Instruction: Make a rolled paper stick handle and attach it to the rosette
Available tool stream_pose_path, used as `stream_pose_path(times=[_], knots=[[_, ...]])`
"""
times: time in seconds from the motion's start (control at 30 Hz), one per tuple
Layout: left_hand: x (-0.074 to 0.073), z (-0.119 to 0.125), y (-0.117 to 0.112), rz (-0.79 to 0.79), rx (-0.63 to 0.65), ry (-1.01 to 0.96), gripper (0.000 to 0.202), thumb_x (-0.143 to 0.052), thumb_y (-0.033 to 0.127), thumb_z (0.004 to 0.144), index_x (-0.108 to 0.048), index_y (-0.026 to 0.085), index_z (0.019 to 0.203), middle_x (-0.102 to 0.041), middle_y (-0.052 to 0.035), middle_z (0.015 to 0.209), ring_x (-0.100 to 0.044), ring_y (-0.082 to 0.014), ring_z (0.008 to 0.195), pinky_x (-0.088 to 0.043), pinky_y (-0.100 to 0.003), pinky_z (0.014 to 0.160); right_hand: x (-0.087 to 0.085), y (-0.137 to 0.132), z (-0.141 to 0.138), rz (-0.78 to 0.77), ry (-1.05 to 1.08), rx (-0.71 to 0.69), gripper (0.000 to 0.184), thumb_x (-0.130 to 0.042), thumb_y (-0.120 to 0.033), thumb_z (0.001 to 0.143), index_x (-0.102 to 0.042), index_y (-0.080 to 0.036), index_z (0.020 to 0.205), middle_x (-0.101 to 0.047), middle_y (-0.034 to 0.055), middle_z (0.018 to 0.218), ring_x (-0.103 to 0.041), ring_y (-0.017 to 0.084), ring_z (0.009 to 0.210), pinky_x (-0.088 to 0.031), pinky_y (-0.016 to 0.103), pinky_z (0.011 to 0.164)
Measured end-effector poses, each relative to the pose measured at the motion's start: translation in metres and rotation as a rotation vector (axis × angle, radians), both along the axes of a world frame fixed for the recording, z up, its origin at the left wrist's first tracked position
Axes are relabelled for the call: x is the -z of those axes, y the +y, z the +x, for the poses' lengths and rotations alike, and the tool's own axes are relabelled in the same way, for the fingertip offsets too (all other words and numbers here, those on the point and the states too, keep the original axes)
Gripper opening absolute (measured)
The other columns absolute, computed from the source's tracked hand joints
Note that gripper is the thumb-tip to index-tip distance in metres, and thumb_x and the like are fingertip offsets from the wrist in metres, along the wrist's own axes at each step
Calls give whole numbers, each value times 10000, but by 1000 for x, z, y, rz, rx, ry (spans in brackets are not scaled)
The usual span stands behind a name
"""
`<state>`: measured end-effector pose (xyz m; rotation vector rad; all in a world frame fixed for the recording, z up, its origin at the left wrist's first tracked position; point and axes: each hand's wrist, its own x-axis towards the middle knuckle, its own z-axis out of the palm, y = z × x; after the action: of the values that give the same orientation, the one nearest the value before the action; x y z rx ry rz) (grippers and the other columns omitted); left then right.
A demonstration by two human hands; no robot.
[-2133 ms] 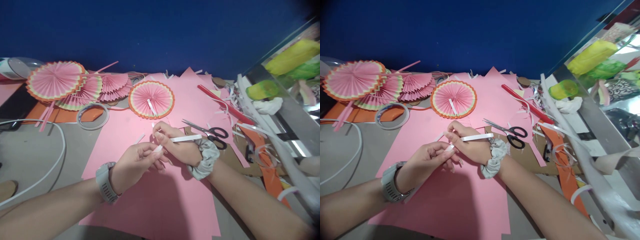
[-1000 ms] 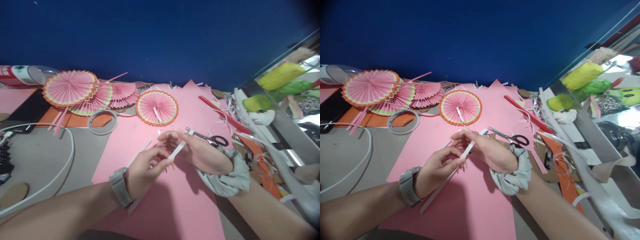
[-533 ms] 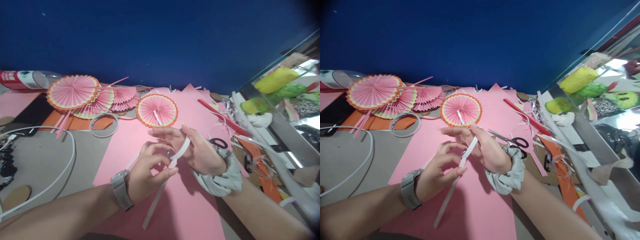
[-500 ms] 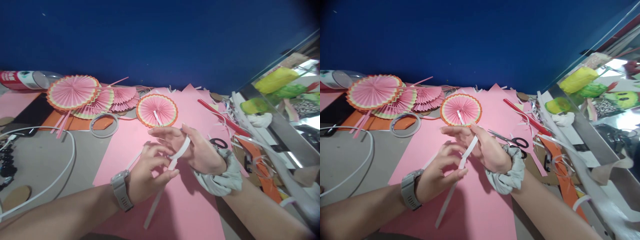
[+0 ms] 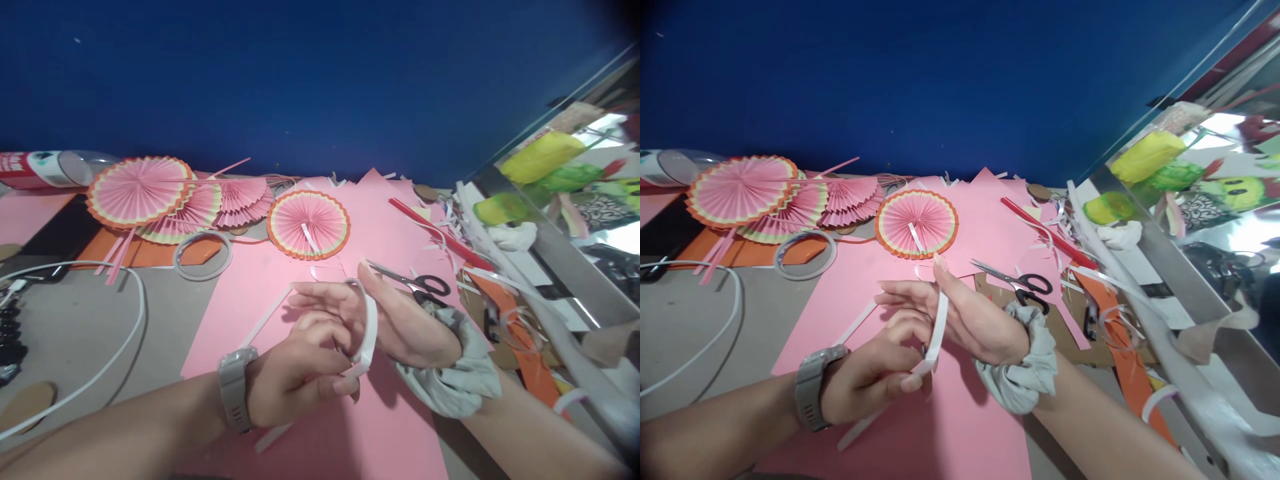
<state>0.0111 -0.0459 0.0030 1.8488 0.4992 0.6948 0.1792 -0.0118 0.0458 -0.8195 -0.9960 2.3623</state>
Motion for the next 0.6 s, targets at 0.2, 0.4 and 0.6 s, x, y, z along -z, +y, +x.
stream_pose_path(times=[0.2, 0.4, 0.6], knots=[[-2, -2, 0, 26, -27, -125, 380, -298, 349, 955, -555, 152, 756, -580, -91, 918, -528, -187, 936, -381, -349, 921, -18, -5, 23, 149, -130, -83, 673, -125, -576, 917, -510, -164, 1284, -457, 94, 1386, -359, 219, 1318, -222, 411, 1109], [-4, -1, 0, 90, -35, -141, 345, -326, 326, 948, -554, 153, 754, -598, -80, 857, -551, -176, 869, -346, -371, 948, -40, -20, 80, 504, -478, -255, 484, -443, -541, 861, -615, -239, 1197, -615, 70, 1206, -498, 249, 1203, -328, 357, 1051], [-1, 0, -6, -67, -3, -94, 220, -409, 207, 910, -597, 124, 834, -592, -97, 885, -566, -157, 839, -445, -259, 788, -27, -18, 117, 798, -1282, -156, 274, -466, -398, 867, -630, -228, 1007, -657, 81, 817, -624, 232, 689, -502, 346, 598]])
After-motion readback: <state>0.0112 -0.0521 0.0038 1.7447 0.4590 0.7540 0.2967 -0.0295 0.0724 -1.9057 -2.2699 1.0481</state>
